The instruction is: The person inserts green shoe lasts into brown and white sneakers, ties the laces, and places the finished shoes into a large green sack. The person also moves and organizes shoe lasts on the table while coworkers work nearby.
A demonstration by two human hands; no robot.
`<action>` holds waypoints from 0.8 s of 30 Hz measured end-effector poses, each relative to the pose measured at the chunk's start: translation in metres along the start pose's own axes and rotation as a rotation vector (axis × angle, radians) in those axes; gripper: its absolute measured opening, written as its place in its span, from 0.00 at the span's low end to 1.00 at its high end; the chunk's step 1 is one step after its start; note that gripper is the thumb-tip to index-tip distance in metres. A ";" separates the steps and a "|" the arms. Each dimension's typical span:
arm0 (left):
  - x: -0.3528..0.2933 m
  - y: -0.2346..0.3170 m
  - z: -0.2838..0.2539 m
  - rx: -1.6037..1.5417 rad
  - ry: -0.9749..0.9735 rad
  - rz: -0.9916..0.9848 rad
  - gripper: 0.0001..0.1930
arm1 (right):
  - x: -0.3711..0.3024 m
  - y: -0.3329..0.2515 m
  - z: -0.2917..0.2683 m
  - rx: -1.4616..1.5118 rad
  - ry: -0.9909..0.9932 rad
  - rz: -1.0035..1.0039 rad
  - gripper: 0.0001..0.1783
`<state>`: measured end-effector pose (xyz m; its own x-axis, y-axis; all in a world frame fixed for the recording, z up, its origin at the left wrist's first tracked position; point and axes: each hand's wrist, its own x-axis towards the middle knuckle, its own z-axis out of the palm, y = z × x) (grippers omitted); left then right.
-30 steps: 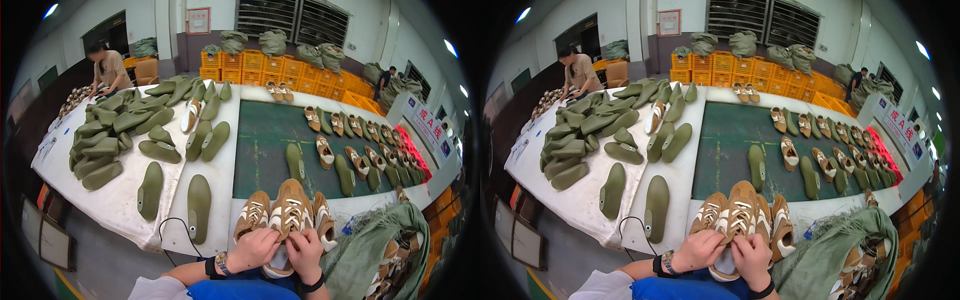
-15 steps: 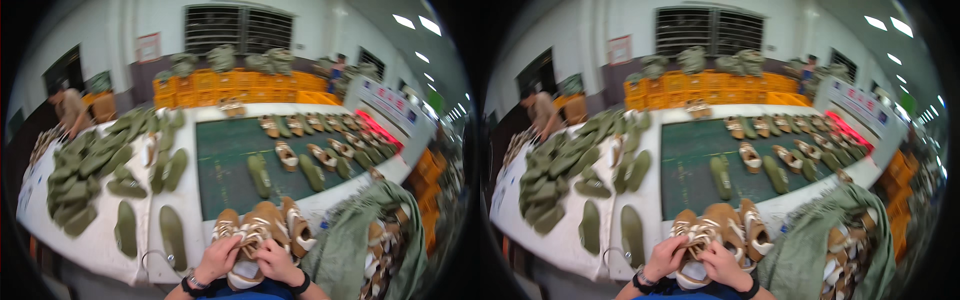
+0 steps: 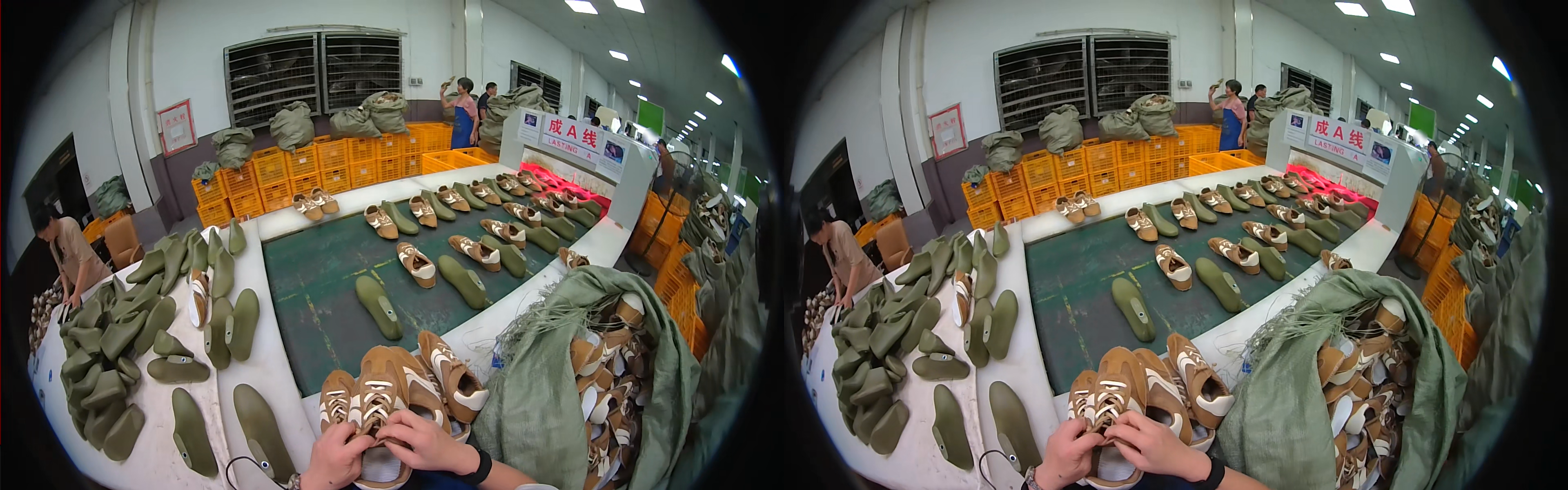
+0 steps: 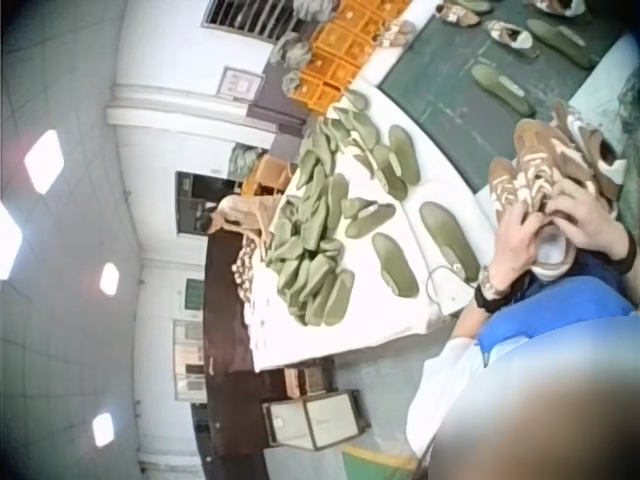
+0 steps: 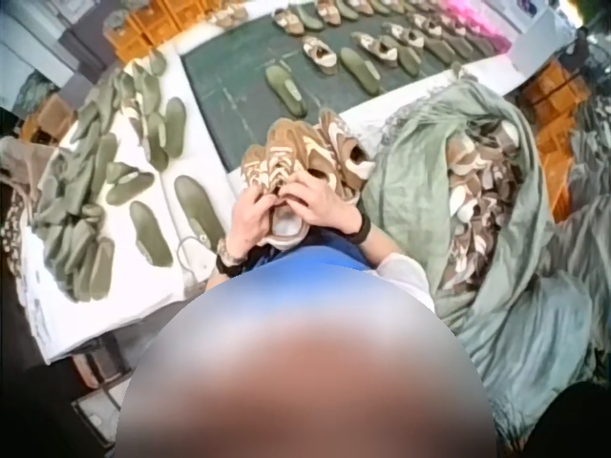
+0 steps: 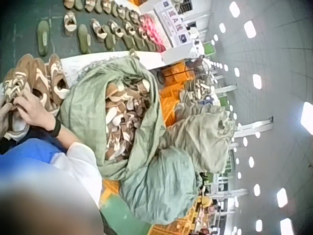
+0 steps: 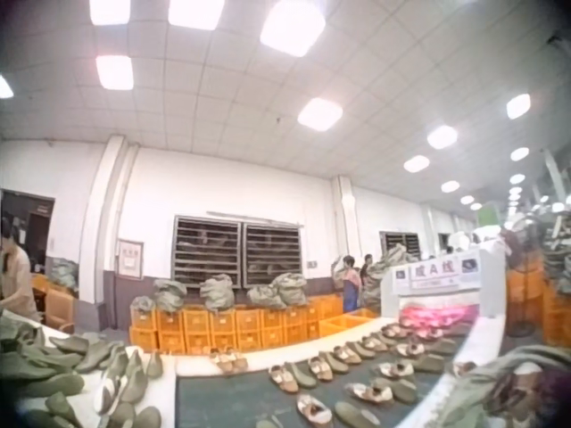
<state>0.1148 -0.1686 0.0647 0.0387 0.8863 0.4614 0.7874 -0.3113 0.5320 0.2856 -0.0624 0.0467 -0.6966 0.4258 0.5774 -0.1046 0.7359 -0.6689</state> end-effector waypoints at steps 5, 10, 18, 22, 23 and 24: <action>-0.004 0.000 -0.002 -0.074 0.088 0.189 0.05 | -0.004 0.001 -0.002 -0.153 0.174 0.004 0.11; -0.008 0.004 -0.013 -0.052 0.081 0.139 0.06 | 0.000 -0.002 0.001 -0.065 0.211 0.075 0.12; -0.005 0.017 -0.001 -0.008 0.246 -0.080 0.10 | 0.010 -0.005 0.025 -0.274 0.185 -0.215 0.16; -0.004 0.010 0.002 -0.064 0.283 -0.008 0.05 | 0.009 -0.007 0.027 -0.228 0.174 -0.172 0.16; -0.004 0.009 0.003 -0.100 0.294 0.006 0.04 | 0.009 -0.008 0.027 -0.231 0.164 -0.159 0.16; -0.005 0.008 0.004 -0.131 0.305 0.003 0.03 | 0.009 -0.009 0.028 -0.229 0.155 -0.133 0.16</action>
<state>0.1234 -0.1742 0.0642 -0.1611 0.7481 0.6437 0.7010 -0.3724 0.6082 0.2602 -0.0800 0.0452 -0.5688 0.3802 0.7293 -0.0123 0.8827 -0.4697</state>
